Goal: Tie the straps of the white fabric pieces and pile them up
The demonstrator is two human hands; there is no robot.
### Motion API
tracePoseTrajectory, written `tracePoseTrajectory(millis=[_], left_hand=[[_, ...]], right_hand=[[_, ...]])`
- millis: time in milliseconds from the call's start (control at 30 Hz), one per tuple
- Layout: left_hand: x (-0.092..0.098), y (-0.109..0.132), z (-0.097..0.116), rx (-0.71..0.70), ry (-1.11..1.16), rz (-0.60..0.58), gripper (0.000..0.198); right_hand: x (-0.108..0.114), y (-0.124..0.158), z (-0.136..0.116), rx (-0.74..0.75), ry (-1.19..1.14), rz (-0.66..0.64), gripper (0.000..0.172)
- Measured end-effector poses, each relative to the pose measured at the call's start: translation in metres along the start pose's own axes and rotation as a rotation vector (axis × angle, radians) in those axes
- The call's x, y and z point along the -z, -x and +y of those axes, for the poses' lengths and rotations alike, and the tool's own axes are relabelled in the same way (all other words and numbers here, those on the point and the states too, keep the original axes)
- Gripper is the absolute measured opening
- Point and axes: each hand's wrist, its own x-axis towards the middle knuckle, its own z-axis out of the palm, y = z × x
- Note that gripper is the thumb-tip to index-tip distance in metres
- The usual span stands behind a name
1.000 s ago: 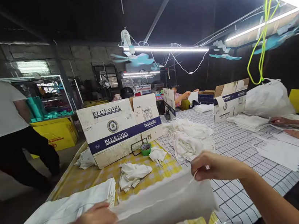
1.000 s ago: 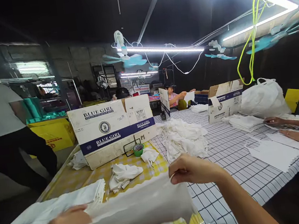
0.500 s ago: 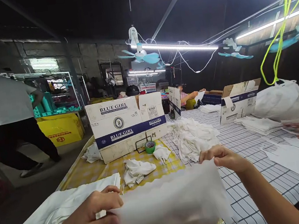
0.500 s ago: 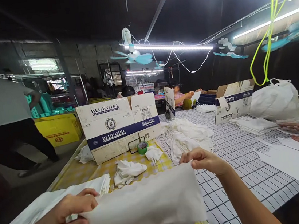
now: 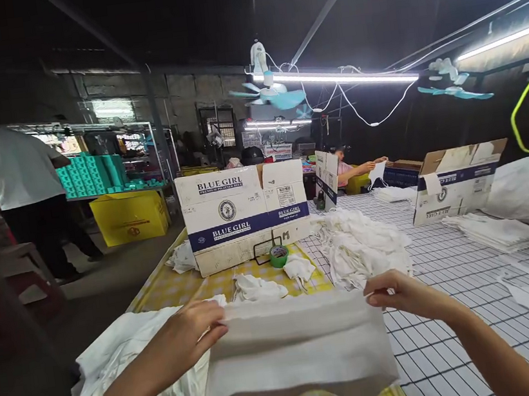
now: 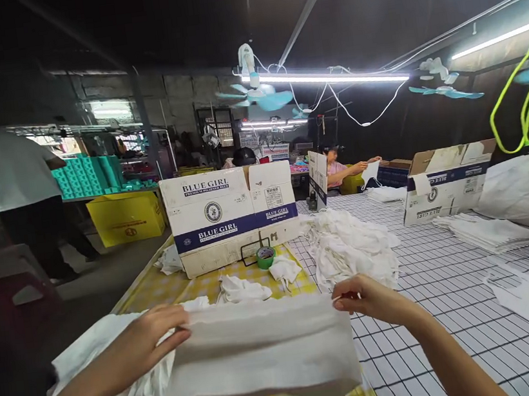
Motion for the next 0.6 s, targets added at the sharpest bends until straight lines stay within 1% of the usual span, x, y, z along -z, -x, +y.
tracePoseTrajectory(millis=[67,133,200,333,433,600], left_hand=[[-0.006,-0.009,0.001,0.011,-0.053,0.003,0.030],[-0.012,-0.017,0.001,0.004,-0.067,0.033,0.032],[-0.015,-0.021,0.001,-0.008,-0.048,0.065,0.034],[-0.015,-0.026,0.002,0.012,0.028,0.089,0.035],[-0.013,-0.032,0.001,0.032,0.118,0.102,0.035],[-0.014,-0.043,-0.011,0.061,0.296,0.081,0.031]], right_hand=[[-0.003,-0.007,0.005,-0.023,0.100,0.018,0.030],[-0.006,-0.013,0.010,-0.025,0.180,0.090,0.028],[-0.007,-0.016,0.014,-0.026,0.212,0.139,0.027],[-0.006,-0.015,0.018,-0.029,0.211,0.129,0.031],[-0.004,-0.014,0.023,-0.050,0.214,0.149,0.033],[-0.002,-0.019,0.036,-0.090,0.203,0.159,0.035]])
